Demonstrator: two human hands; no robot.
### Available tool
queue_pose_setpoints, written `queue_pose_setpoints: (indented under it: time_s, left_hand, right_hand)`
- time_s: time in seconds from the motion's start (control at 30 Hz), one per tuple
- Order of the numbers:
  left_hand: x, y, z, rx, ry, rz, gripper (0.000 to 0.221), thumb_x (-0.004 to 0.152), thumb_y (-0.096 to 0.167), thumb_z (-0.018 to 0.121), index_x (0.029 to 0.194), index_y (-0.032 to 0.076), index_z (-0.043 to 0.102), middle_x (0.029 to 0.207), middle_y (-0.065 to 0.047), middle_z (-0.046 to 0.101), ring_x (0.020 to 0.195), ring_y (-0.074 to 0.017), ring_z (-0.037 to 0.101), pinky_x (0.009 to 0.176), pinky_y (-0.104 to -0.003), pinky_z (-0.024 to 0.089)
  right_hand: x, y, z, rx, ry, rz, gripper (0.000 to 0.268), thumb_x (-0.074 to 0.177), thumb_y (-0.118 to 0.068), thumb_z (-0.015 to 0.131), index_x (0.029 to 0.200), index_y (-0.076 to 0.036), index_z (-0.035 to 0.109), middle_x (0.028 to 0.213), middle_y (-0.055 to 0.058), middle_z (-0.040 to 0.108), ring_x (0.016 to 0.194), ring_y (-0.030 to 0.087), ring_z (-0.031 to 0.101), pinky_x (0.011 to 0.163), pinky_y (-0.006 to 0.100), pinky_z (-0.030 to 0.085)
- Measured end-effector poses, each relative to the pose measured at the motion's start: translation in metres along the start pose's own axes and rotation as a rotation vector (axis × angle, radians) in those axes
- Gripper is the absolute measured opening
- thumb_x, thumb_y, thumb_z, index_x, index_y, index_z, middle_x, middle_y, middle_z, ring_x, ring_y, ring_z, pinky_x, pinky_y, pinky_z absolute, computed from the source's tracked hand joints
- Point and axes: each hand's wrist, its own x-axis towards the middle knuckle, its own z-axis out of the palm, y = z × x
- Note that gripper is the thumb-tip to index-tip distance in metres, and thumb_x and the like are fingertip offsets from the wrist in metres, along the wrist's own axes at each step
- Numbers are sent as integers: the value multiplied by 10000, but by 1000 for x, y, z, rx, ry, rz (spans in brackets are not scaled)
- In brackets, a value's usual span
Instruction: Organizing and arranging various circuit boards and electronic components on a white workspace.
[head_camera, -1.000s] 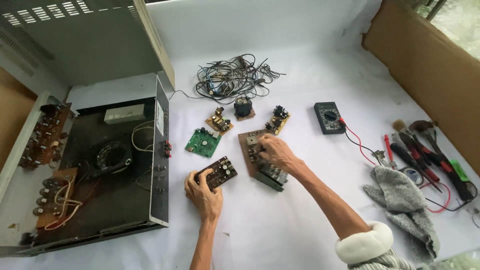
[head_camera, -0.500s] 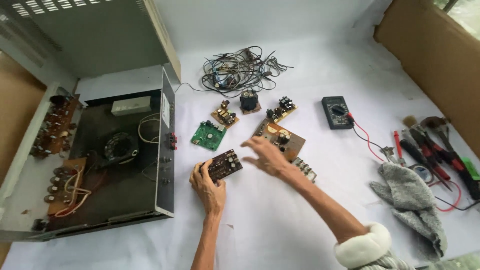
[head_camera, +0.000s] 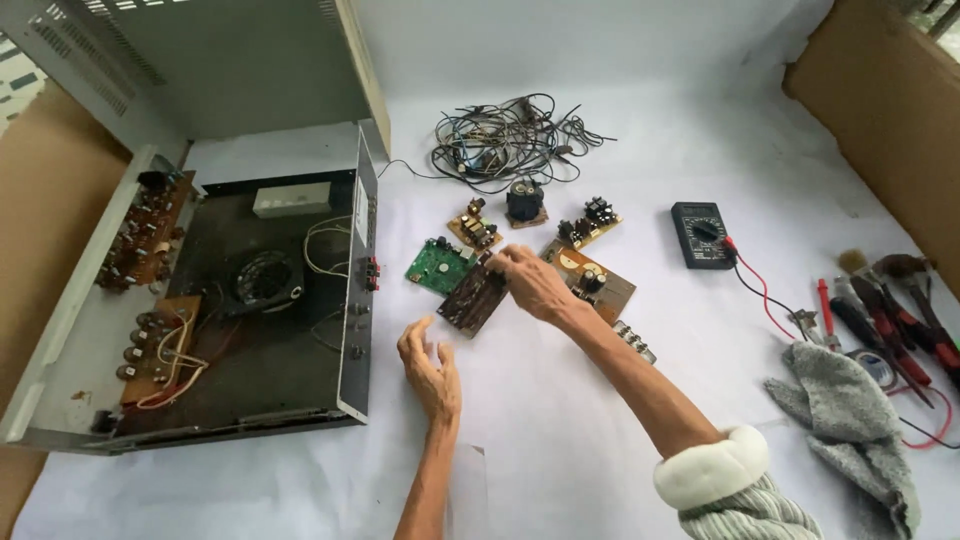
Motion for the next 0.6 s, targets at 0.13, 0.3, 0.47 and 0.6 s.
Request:
queue_pose_setpoints:
  time_s: [0.13, 0.3, 0.47, 0.6]
  left_hand:
    - [2, -1, -1, -2, -26, -6, 464, 824, -27, 597, 1262, 114, 650, 1251, -144, 543, 1124, -410, 625, 899, -449, 588]
    - [3, 0, 1, 45, -47, 12, 434, 830, -23, 628, 1238, 124, 655, 1217, -114, 535, 1163, -363, 588, 944, -423, 565]
    - [1, -7, 3, 96, -111, 88, 457, 815, 24, 696, 1247, 161, 643, 1315, -105, 541, 1286, -342, 534, 1066, -493, 453]
    - [-2, 0, 6, 291, -270, 161, 456, 814, 146, 743, 1238, 296, 665, 1426, -71, 551, 1351, -342, 505, 1037, -537, 433]
  right_hand:
    - [-2, -17, -55, 85, 88, 5, 538, 830, -54, 726, 1330, -181, 574, 1276, 182, 591, 1179, 436, 617, 918, 529, 576]
    - [-83, -12, -125, 108, 43, 154, 366, 889, -192, 685, 1252, -187, 633, 1107, 172, 649, 992, 480, 663, 823, 590, 564]
    - [-158, -35, -162, 143, -243, 435, 664, 849, -327, 785, 1459, -218, 546, 1264, 196, 659, 1119, 380, 680, 918, 527, 605]
    - [-192, -26, -134, 42, -245, 445, 893, 774, -439, 851, 1527, -217, 427, 1371, 171, 539, 1228, 417, 602, 981, 567, 571]
